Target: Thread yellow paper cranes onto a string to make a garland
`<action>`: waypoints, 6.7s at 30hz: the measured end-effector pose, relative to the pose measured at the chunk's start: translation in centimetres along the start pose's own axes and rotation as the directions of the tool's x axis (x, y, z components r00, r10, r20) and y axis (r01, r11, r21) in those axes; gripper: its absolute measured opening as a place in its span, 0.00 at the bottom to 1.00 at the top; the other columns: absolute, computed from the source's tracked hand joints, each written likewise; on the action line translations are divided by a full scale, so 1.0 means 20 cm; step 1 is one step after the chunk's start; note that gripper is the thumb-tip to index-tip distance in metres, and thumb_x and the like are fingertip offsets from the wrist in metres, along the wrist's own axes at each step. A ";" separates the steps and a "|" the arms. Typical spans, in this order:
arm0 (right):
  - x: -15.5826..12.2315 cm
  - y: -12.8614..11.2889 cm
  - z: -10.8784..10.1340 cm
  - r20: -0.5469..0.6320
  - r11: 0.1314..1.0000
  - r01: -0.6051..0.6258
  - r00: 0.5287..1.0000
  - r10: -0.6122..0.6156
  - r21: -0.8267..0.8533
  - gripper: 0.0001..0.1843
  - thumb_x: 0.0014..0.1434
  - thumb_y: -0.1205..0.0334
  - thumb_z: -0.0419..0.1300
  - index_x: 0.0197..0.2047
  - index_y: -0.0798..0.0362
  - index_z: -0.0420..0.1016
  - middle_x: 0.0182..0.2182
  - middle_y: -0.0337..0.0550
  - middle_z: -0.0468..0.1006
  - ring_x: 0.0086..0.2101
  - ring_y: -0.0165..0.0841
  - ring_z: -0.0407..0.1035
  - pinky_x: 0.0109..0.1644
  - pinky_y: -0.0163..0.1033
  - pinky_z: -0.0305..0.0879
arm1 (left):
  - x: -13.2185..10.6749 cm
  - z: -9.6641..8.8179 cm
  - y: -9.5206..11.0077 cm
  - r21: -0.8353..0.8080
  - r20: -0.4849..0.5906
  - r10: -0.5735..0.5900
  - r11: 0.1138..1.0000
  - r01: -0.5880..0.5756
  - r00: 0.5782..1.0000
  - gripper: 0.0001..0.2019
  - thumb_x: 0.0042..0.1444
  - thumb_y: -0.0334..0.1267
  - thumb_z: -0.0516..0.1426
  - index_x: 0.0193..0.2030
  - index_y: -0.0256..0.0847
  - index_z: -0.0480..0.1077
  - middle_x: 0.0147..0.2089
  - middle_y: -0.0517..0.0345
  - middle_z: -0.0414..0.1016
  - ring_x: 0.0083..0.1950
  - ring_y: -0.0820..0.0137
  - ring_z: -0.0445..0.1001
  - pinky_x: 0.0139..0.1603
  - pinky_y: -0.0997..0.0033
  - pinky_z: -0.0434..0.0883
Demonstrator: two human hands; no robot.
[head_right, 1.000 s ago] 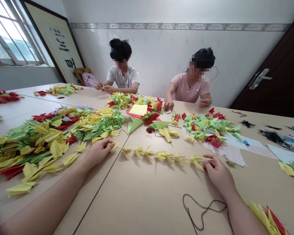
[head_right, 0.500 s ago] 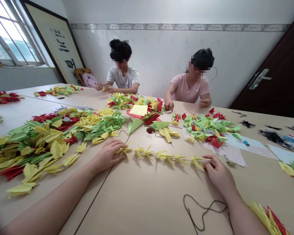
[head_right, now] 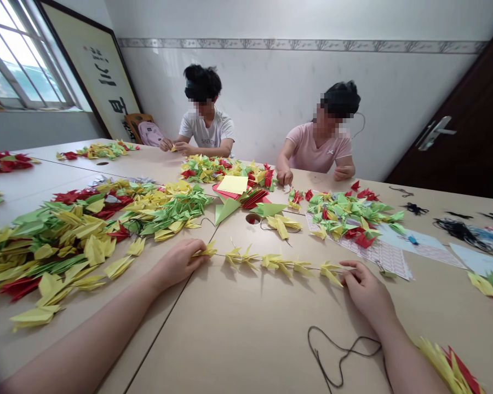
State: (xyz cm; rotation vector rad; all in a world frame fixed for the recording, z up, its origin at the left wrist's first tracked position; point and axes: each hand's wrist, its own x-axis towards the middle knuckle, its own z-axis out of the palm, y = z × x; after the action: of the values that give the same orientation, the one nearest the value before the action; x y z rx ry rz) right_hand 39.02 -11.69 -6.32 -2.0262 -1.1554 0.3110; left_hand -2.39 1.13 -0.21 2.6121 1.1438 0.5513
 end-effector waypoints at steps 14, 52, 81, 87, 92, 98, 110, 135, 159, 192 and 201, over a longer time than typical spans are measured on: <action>0.00 0.00 0.01 -0.011 0.999 0.014 1.000 -0.014 0.049 0.15 0.46 0.57 0.52 0.38 0.51 0.69 0.22 0.38 0.76 0.26 0.35 0.70 0.29 0.37 0.64 | 0.00 0.02 0.00 -0.038 -0.020 0.005 0.999 -0.006 1.000 0.05 0.55 0.33 0.49 0.39 0.40 0.61 0.33 0.57 0.69 0.34 0.71 0.68 0.35 0.73 0.64; -0.06 -0.12 0.01 0.181 0.991 0.124 0.975 -0.130 0.040 0.17 0.50 0.54 0.52 0.41 0.52 0.70 0.23 0.40 0.75 0.28 0.35 0.69 0.33 0.38 0.64 | -0.06 -0.11 -0.13 0.144 0.090 -0.347 0.932 0.333 0.933 0.26 0.47 0.54 0.53 0.50 0.41 0.64 0.48 0.49 0.69 0.51 0.58 0.65 0.49 0.60 0.63; -0.06 -0.17 0.00 0.160 0.996 0.086 0.983 -0.088 0.017 0.18 0.46 0.51 0.52 0.37 0.52 0.71 0.24 0.42 0.75 0.28 0.36 0.69 0.33 0.38 0.64 | 0.02 0.03 0.05 -0.052 0.057 0.090 0.995 -0.087 0.994 0.15 0.51 0.40 0.56 0.46 0.42 0.66 0.40 0.56 0.74 0.44 0.66 0.69 0.48 0.64 0.63; -0.06 -0.17 0.01 0.163 0.997 0.074 0.984 -0.075 0.013 0.19 0.46 0.50 0.52 0.37 0.52 0.71 0.22 0.41 0.74 0.28 0.36 0.69 0.32 0.38 0.64 | 0.03 0.04 0.07 -0.031 0.095 0.096 0.995 -0.093 0.991 0.06 0.53 0.38 0.54 0.34 0.39 0.69 0.36 0.55 0.73 0.39 0.67 0.69 0.41 0.70 0.65; -0.06 -0.16 0.01 0.175 0.997 0.077 0.982 -0.076 0.004 0.20 0.47 0.50 0.52 0.38 0.53 0.70 0.22 0.41 0.74 0.28 0.36 0.69 0.33 0.39 0.64 | 0.02 0.03 0.06 -0.037 0.093 0.079 0.996 -0.076 0.993 0.04 0.52 0.33 0.52 0.33 0.39 0.68 0.34 0.56 0.72 0.37 0.70 0.69 0.38 0.73 0.64; -0.06 -0.17 0.01 0.174 0.996 0.082 0.981 -0.087 0.036 0.18 0.47 0.50 0.53 0.37 0.53 0.70 0.23 0.42 0.74 0.28 0.37 0.69 0.32 0.38 0.63 | 0.01 0.04 0.05 -0.052 0.065 0.025 0.998 -0.021 0.998 0.13 0.51 0.32 0.52 0.44 0.42 0.66 0.32 0.60 0.71 0.34 0.71 0.69 0.36 0.74 0.64; -0.10 -0.23 0.00 0.282 0.988 0.152 0.947 -0.158 0.041 0.18 0.50 0.49 0.52 0.39 0.52 0.69 0.25 0.42 0.74 0.29 0.36 0.68 0.32 0.38 0.63 | 0.01 0.01 0.01 -0.026 0.024 0.068 0.997 -0.067 0.997 0.08 0.53 0.30 0.49 0.35 0.40 0.68 0.35 0.56 0.72 0.40 0.69 0.69 0.41 0.72 0.64; -0.13 -0.28 0.02 0.457 0.984 0.164 0.871 -0.180 0.074 0.19 0.54 0.46 0.51 0.40 0.51 0.69 0.27 0.41 0.73 0.31 0.34 0.67 0.36 0.38 0.62 | 0.03 0.02 0.04 0.023 0.081 0.127 0.991 -0.129 0.989 0.06 0.54 0.38 0.52 0.33 0.39 0.68 0.34 0.55 0.72 0.38 0.69 0.69 0.38 0.72 0.65; -0.12 -0.26 0.02 0.426 0.983 0.161 0.886 -0.182 0.085 0.21 0.52 0.44 0.53 0.39 0.52 0.71 0.25 0.42 0.75 0.31 0.36 0.68 0.34 0.39 0.63 | 0.01 0.04 0.06 -0.055 0.101 0.100 0.994 -0.095 0.990 0.13 0.55 0.32 0.47 0.47 0.42 0.63 0.41 0.55 0.73 0.43 0.68 0.70 0.43 0.68 0.66; -0.14 -0.31 0.04 0.434 0.971 0.160 0.873 -0.223 0.177 0.19 0.53 0.46 0.52 0.39 0.52 0.70 0.26 0.41 0.73 0.30 0.34 0.68 0.35 0.38 0.63 | 0.12 0.03 0.24 -0.029 0.235 0.111 0.994 -0.108 0.966 0.24 0.47 0.40 0.58 0.53 0.43 0.61 0.42 0.55 0.72 0.45 0.64 0.69 0.44 0.68 0.65; -0.14 -0.31 0.04 0.446 0.975 0.129 0.873 -0.198 0.179 0.19 0.54 0.47 0.52 0.39 0.52 0.70 0.26 0.41 0.73 0.31 0.33 0.68 0.36 0.37 0.63 | 0.10 0.09 0.19 -0.085 0.205 0.255 0.966 -0.243 0.945 0.07 0.53 0.40 0.54 0.31 0.39 0.67 0.35 0.56 0.71 0.39 0.69 0.68 0.38 0.74 0.64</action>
State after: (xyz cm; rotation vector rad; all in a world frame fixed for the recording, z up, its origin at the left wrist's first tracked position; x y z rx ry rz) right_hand 33.17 -11.80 -2.79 -1.7574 -1.5354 0.8019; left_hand 2.08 0.00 0.11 2.7021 0.7260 0.3308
